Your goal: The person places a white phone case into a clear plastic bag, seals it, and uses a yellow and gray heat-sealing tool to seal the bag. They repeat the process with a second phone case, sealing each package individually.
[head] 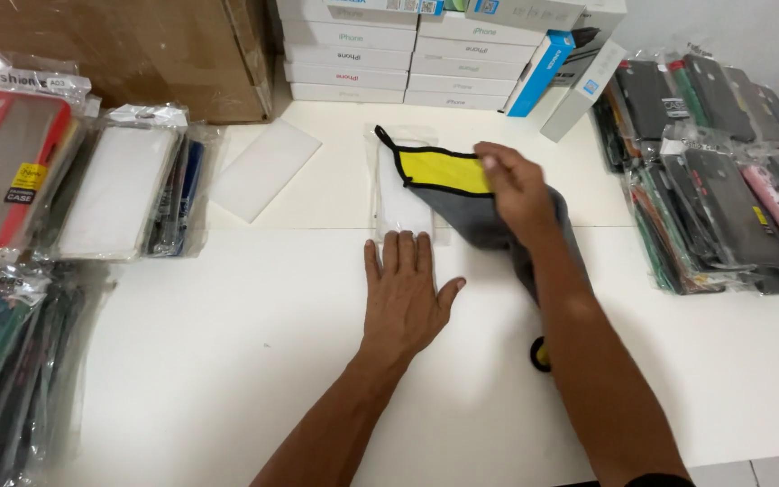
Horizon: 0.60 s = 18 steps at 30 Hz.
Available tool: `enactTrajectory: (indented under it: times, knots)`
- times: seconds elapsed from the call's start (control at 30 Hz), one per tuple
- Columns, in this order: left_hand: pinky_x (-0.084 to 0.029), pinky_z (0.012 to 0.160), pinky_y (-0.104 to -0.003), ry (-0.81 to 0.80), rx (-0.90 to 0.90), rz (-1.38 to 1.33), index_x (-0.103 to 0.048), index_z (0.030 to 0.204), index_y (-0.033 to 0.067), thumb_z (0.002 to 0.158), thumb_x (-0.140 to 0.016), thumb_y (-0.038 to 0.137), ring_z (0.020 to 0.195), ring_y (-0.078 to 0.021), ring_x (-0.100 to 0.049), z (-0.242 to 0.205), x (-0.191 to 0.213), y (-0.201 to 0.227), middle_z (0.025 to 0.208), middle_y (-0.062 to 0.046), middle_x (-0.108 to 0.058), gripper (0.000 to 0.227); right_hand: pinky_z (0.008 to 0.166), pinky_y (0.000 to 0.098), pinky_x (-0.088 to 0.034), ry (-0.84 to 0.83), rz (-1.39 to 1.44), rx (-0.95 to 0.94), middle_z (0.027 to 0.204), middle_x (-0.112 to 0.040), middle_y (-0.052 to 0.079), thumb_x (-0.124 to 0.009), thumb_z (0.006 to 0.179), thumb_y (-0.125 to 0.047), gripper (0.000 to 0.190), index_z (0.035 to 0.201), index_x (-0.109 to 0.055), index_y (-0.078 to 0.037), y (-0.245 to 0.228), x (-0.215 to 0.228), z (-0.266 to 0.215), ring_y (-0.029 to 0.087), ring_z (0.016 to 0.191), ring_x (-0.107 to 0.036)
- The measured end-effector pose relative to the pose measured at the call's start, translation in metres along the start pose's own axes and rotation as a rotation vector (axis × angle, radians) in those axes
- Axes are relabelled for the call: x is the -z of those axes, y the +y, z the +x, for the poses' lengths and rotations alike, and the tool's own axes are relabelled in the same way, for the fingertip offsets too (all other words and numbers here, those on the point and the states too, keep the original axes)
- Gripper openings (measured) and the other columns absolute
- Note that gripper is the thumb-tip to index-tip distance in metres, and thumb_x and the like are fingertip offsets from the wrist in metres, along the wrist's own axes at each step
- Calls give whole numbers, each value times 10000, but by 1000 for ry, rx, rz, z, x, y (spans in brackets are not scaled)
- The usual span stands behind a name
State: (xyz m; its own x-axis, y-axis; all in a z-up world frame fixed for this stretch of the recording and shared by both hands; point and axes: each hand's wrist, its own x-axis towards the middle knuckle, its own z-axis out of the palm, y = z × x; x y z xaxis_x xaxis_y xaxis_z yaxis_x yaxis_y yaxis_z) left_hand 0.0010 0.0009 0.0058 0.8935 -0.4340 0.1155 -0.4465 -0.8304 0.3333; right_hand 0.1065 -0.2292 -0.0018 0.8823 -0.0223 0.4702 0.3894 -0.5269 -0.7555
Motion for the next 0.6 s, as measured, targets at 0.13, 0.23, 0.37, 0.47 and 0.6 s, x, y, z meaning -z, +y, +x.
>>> enactTrajectory:
  times: [0.13, 0.23, 0.37, 0.47, 0.6]
  knots:
    - [-136, 1200, -653, 3, 4, 13, -438, 1494, -11, 1039, -338, 607, 1433, -387, -299, 1, 0, 0, 1419, -226, -448, 773, 1021, 418, -500, -127, 24, -86, 1202, -722, 139, -637, 1065, -126, 257, 1302, -705, -52, -40, 60, -30, 222, 1151, -653]
    - [-156, 1177, -692, 20, 7, -1, -449, 1481, -15, 1041, -365, 578, 1430, -393, -302, 4, -11, 1, 1399, -228, -456, 743, 934, 445, -537, -212, -118, -226, 1160, -729, 166, -733, 975, -94, 251, 1217, -744, -28, -67, 90, -50, 301, 1124, -684]
    - [-305, 1128, -650, 325, -13, 140, -525, 1410, 33, 981, -465, 597, 1351, -357, -433, 5, -32, -1, 1378, -177, -541, 711, 915, 340, -515, -423, -418, -640, 1167, -757, 3, -806, 802, -196, 315, 1112, -811, -143, -109, 108, -72, 170, 1076, -685]
    - [-309, 1122, -651, 323, -1, 154, -521, 1415, 37, 978, -468, 603, 1355, -358, -437, 5, -33, -2, 1381, -178, -543, 717, 920, 323, -555, -671, -402, -683, 1393, -685, -93, -919, 692, -182, 496, 1175, -810, -204, -109, 120, -107, 113, 1269, -633]
    - [-317, 1115, -659, 349, -6, 182, -532, 1398, 44, 965, -491, 606, 1341, -344, -450, 4, -33, -1, 1367, -175, -555, 710, 1028, 271, -512, -740, -463, -598, 1306, -644, -89, -906, 741, -159, 361, 1099, -878, -200, -82, 106, -153, 95, 1269, -594]
